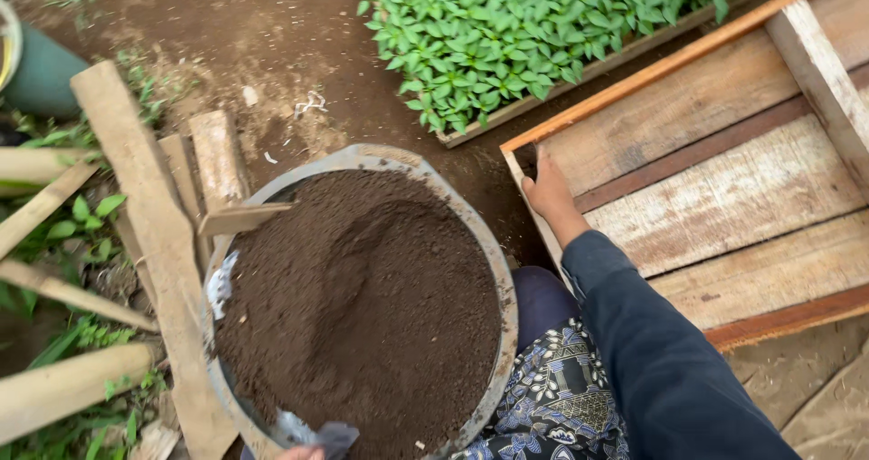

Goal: The person scoops soil from a large basin and fills small transparent plastic seedling pouches by hand. They then place the filled pouches into a wooden tray next to them.

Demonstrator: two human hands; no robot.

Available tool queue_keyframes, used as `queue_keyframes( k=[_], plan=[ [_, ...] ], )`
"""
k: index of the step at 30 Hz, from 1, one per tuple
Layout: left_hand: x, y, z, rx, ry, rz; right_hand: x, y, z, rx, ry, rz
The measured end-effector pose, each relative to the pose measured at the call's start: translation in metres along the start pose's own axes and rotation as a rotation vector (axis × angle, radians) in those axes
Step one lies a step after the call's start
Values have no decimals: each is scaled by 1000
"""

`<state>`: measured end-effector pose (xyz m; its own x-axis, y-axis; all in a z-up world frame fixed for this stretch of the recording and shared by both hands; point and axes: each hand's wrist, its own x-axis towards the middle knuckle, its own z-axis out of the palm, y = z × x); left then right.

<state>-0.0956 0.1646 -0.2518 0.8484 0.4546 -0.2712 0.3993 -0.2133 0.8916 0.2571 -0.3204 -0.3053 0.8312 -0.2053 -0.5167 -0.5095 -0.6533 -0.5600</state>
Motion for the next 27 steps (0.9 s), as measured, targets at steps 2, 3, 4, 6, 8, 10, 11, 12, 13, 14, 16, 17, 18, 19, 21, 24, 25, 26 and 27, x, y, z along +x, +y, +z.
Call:
queue_keyframes(
  k=[2, 3, 4, 6, 8, 10, 11, 12, 13, 14, 16, 17, 18, 19, 21, 24, 25, 26, 27],
  plan=[
    [-11, 52, 25, -73, 51, -43, -37, -31, -12, 72, 68, -184],
    [-24, 81, 33, -109, 78, -65, -57, -47, -17, 164, 138, -340],
    [-30, 119, 48, -126, 113, -69, -84, -66, -23, 151, 119, -371],
    [-38, 196, 72, -113, 111, -56, -140, -101, -37, 320, 106, -563],
    [-38, 224, 77, -95, 45, -80, -202, -139, -44, 229, 41, -692],
    [-36, 239, 77, -82, -35, -97, -254, -166, -44, 134, -9, -816],
    [-35, 241, 76, 12, -68, -6, -274, -175, -39, 52, -152, -866],
    [-32, 243, 75, 109, -105, 87, -294, -183, -35, -32, -287, -905],
    [-29, 243, 74, 87, -90, 87, -304, -186, -26, -53, -291, -921],
    [-26, 243, 71, 155, -138, 136, -313, -188, -16, -56, -331, -1030],
    [-22, 242, 67, 209, -174, 184, -323, -190, 3, -73, -378, -1149],
    [-21, 242, 66, 243, -187, 267, -322, -190, 13, -189, -341, -1172],
    [-18, 244, 64, 279, -200, 352, -321, -190, 22, -302, -298, -1192],
    [-18, 244, 62, 269, -190, 356, -321, -190, 25, -313, -297, -1202],
    [-18, 243, 57, 244, -151, 414, -319, -191, 32, -208, -262, -1176],
    [-20, 242, 55, -26, -177, 335, -320, -195, 34, -115, -237, -1122],
    [-19, 235, 59, -35, -174, 338, -320, -193, 35, -124, -234, -1125],
    [-16, 229, 62, -104, -171, 288, -318, -191, 36, -164, -249, -1143],
    [-14, 222, 66, -173, -169, 239, -317, -189, 37, -204, -264, -1161]
  ],
)
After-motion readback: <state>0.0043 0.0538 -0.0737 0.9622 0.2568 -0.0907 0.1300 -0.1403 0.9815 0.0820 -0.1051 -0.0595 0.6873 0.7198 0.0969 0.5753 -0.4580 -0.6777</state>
